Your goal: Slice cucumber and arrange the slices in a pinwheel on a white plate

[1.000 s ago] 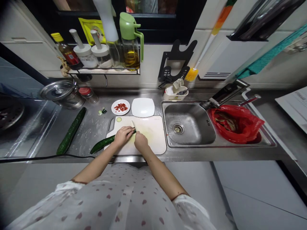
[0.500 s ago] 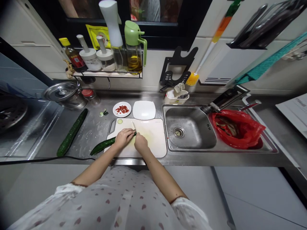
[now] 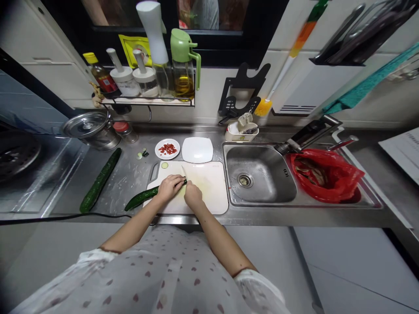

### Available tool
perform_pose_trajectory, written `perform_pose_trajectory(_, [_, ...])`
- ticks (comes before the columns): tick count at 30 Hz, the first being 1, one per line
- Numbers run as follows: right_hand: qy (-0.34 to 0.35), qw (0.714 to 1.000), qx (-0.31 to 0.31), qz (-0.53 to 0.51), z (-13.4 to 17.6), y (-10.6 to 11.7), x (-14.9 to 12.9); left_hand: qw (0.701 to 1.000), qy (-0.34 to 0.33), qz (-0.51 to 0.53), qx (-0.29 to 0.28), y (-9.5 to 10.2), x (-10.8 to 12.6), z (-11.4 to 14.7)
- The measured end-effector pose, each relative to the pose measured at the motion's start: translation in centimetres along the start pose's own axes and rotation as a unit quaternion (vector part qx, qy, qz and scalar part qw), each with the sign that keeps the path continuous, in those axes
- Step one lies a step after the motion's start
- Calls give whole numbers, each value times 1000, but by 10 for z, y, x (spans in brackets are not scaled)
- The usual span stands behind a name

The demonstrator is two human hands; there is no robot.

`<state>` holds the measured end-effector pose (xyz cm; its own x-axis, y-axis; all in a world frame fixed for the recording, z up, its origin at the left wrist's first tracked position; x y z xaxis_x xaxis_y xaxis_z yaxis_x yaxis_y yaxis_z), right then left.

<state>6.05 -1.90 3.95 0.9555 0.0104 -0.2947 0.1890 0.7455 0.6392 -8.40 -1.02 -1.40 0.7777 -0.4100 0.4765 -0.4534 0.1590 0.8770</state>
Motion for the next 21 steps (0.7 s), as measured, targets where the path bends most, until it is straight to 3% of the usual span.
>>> perform_pose_trajectory(10, [-18, 1000, 4, 21, 18, -25, 18, 1000, 0, 6, 9, 1, 1, -1])
perform_pose_trajectory(21, [-10, 1000, 3, 6, 3, -2, 1, 1000, 10, 14, 4, 2, 3, -1])
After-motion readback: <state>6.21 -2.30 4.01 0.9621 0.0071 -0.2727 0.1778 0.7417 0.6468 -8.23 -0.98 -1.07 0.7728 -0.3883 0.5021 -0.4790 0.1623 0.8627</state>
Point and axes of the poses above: each hand's wrist, its own z-axis away from the middle knuckle, its own y-axis out of the back of the hand, x = y × z, the point moved 1 cm from there along -z, towards the middle knuckle, and after that the axes turned 14 degrees about -x, right-handed, at the moved point
